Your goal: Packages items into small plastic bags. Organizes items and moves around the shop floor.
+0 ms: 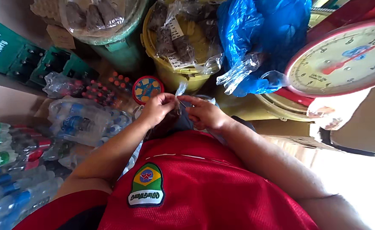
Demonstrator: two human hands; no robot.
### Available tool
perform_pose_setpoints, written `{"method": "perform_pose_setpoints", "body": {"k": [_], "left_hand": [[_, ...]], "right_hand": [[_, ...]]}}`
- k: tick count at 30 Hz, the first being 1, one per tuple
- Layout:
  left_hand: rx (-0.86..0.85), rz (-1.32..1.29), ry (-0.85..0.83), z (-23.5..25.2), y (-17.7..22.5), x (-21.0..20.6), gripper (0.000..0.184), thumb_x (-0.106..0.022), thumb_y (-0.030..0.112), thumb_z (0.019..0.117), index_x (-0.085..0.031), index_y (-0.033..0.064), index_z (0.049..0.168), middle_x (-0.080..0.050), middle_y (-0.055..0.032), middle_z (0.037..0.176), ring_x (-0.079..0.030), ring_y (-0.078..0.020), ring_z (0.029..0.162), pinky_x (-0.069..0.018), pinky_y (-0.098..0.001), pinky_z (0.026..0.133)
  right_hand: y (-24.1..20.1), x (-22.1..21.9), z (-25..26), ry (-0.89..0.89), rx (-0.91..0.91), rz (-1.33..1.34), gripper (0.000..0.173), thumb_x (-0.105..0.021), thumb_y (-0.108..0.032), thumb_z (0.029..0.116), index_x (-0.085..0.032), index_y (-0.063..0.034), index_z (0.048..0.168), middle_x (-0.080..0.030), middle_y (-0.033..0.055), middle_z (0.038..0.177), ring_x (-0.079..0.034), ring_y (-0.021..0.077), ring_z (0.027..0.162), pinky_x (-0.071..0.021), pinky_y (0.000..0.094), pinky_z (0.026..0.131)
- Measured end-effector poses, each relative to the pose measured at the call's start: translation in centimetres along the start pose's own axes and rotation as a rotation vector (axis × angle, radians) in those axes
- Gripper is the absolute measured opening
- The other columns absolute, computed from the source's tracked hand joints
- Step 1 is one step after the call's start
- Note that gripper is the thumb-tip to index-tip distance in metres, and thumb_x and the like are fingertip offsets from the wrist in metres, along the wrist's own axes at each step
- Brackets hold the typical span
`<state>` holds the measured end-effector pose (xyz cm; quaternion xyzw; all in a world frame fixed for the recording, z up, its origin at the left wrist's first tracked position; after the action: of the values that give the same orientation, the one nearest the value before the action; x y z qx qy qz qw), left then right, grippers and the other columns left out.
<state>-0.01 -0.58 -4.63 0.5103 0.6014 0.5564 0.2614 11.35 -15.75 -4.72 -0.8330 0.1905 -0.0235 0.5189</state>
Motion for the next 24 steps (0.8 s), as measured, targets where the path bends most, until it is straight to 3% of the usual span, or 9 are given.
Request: {"method": "perform_pose_setpoints", "body": {"k": [2,3,5,7,9,12,16,19,24], "left_hand": [[-0.068,-0.114,0.022,0.2,0.3,0.1,0.046,-0.061,0.004,0.0999,-0.051,0.0069,0.144,-0.072,-0.0081,0.107,-0.069,-0.0105,0.087,-0.0572,-0.0289,0.082],[-0.117,-0.166,0.009,0.4,0.3,0.3,0.05,-0.061,0.002,0.0987,-0.049,0.0051,0.147,-0.069,-0.0088,0.111,-0.069,-0.01,0.091,-0.0581,-0.028,0.086],[-0.187,-0.2,0.001,0.7,0.3,0.4,0.039,-0.061,-0.001,0.0974,-0.059,-0.0011,0.136,-0.073,-0.0061,0.107,-0.069,-0.0067,0.095,-0.0567,-0.0256,0.09],[-0.15,-0.167,0.026,0.8,0.4,0.4,0.025,-0.064,0.0,0.0967,-0.068,-0.0011,0.122,-0.074,-0.0036,0.105,-0.069,-0.0036,0.096,-0.0564,-0.0227,0.091],[-0.088,-0.158,0.081,0.8,0.5,0.1,0.021,-0.068,0.0,0.0949,-0.071,-0.0002,0.115,-0.074,-0.0038,0.102,-0.07,-0.0036,0.094,-0.0571,-0.0226,0.089],[-0.014,-0.153,0.141,0.5,0.7,-0.1,0.018,-0.071,0.002,0.0932,-0.074,0.0011,0.111,-0.075,-0.0035,0.099,-0.07,-0.004,0.089,-0.0581,-0.023,0.086],[0.054,-0.122,0.131,0.3,1.3,-0.1,0.02,-0.073,0.003,0.0924,-0.073,0.0014,0.113,-0.076,-0.0035,0.097,-0.071,-0.004,0.088,-0.0581,-0.0236,0.086],[0.046,-0.069,0.127,0.2,1.5,-0.3,0.018,-0.074,0.004,0.0918,-0.075,0.0032,0.11,-0.076,-0.0018,0.095,-0.07,-0.0023,0.086,-0.058,-0.0222,0.084],[0.03,-0.053,0.141,0.0,1.5,-0.5,0.016,-0.074,0.005,0.0922,-0.076,0.0036,0.108,-0.076,-0.0017,0.095,-0.07,-0.0018,0.085,-0.0582,-0.0216,0.083]], "right_hand": [[-0.3,0.2,0.2,-0.063,0.036,0.082,0.045,-0.038,-0.013,0.1076,-0.048,-0.0203,0.151,-0.041,-0.003,0.058,-0.034,0.0033,0.04,-0.032,0.0177,0.038],[-0.3,0.3,0.2,-0.089,0.05,0.116,0.046,-0.038,-0.012,0.107,-0.048,-0.0199,0.151,-0.041,-0.0034,0.057,-0.034,0.0027,0.04,-0.0323,0.0171,0.038],[-0.1,0.3,0.4,-0.136,0.054,0.17,0.046,-0.036,-0.012,0.1058,-0.048,-0.021,0.15,-0.041,-0.0045,0.056,-0.035,0.0016,0.04,-0.0329,0.0162,0.038],[0.0,0.4,0.6,-0.15,0.045,0.192,0.045,-0.035,-0.012,0.1061,-0.048,-0.0213,0.148,-0.041,-0.0049,0.057,-0.035,0.0011,0.04,-0.033,0.0158,0.038],[0.0,0.4,0.5,-0.105,0.046,0.122,0.045,-0.038,-0.012,0.1065,-0.049,-0.0202,0.149,-0.043,-0.0034,0.059,-0.036,0.0023,0.041,-0.0331,0.0166,0.039],[-0.8,0.8,-0.7,0.073,0.111,-0.338,0.044,-0.049,-0.013,0.1073,-0.05,-0.0201,0.151,-0.054,0.0015,0.066,-0.043,0.0074,0.047,-0.0384,0.0238,0.044],[-2.2,0.3,-2.7,0.301,0.32,-0.815,0.036,-0.055,-0.016,0.1055,-0.062,-0.0164,0.141,-0.063,0.0063,0.074,-0.053,0.0166,0.055,-0.0479,0.0393,0.053],[-2.1,-0.3,-2.9,0.296,0.354,-0.921,0.036,-0.054,-0.015,0.1059,-0.063,-0.0161,0.141,-0.073,0.0133,0.09,-0.067,0.0278,0.068,-0.0556,0.0521,0.064],[-1.7,-0.6,-2.9,0.297,0.372,-0.955,0.037,-0.051,-0.014,0.1064,-0.063,-0.0147,0.142,-0.075,0.0144,0.1,-0.072,0.032,0.079,-0.0574,0.0558,0.072]]}}
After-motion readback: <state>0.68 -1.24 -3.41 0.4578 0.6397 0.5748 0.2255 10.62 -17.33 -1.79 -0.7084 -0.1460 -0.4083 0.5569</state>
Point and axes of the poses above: each hand's wrist, its own z-axis towards the middle knuckle, its own x-axis out of the back of the hand, y = z × x, the point moved 3 cm from there along z, towards the middle knuckle
